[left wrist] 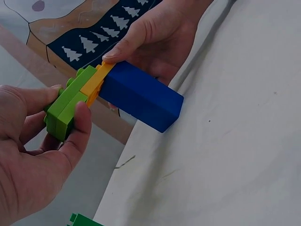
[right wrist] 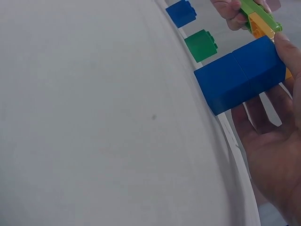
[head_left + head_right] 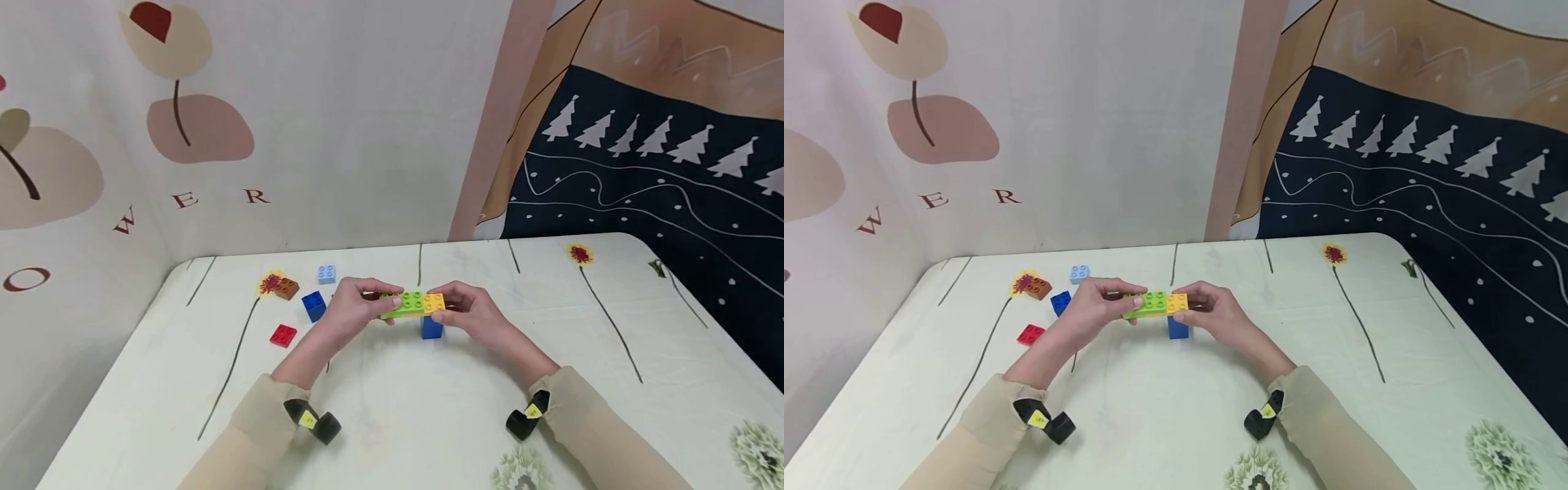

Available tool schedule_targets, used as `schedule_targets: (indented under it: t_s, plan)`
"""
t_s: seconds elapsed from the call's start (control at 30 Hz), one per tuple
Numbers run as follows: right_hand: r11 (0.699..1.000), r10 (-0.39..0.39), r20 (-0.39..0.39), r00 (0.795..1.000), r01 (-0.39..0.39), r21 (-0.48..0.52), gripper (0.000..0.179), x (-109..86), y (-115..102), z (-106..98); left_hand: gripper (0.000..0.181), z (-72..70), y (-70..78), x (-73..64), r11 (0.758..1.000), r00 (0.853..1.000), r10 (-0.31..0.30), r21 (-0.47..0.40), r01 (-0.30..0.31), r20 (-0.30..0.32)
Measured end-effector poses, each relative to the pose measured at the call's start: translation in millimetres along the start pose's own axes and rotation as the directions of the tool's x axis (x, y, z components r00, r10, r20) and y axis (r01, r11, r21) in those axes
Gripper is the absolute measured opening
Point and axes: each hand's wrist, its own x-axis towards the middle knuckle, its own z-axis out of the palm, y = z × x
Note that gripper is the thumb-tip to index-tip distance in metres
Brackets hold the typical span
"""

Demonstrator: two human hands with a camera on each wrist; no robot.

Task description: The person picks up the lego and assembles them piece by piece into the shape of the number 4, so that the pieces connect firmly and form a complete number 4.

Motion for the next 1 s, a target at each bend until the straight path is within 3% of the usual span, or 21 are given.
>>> schedule_targets:
  t_s: [0.43, 0.77, 1.0]
  plan:
    - [1.000, 0.003, 0.003, 1.000, -0.003, 0.001, 0.040, -0.3, -3.5, 0.0, 0.027, -1.5, -0.6, 1.1, 1.000, 1.000, -0.004, 0.020, 0.004, 0.007]
    - [1.000, 0.003, 0.008, 1.000, -0.003, 0.012, 0.040, -0.2, -3.2, 1.5, 0.029, -7.8, -2.7, -3.9, 0.988, 0.998, 0.050, 0.145, -0.056, 0.046]
    - [1.000, 0.021, -0.008, 1.000, -0.021, 0.021, 0.041, -0.2, -3.1, 0.6, 0.031, -23.2, -1.6, -11.4, 0.995, 0.995, 0.072, 0.058, -0.076, 0.066]
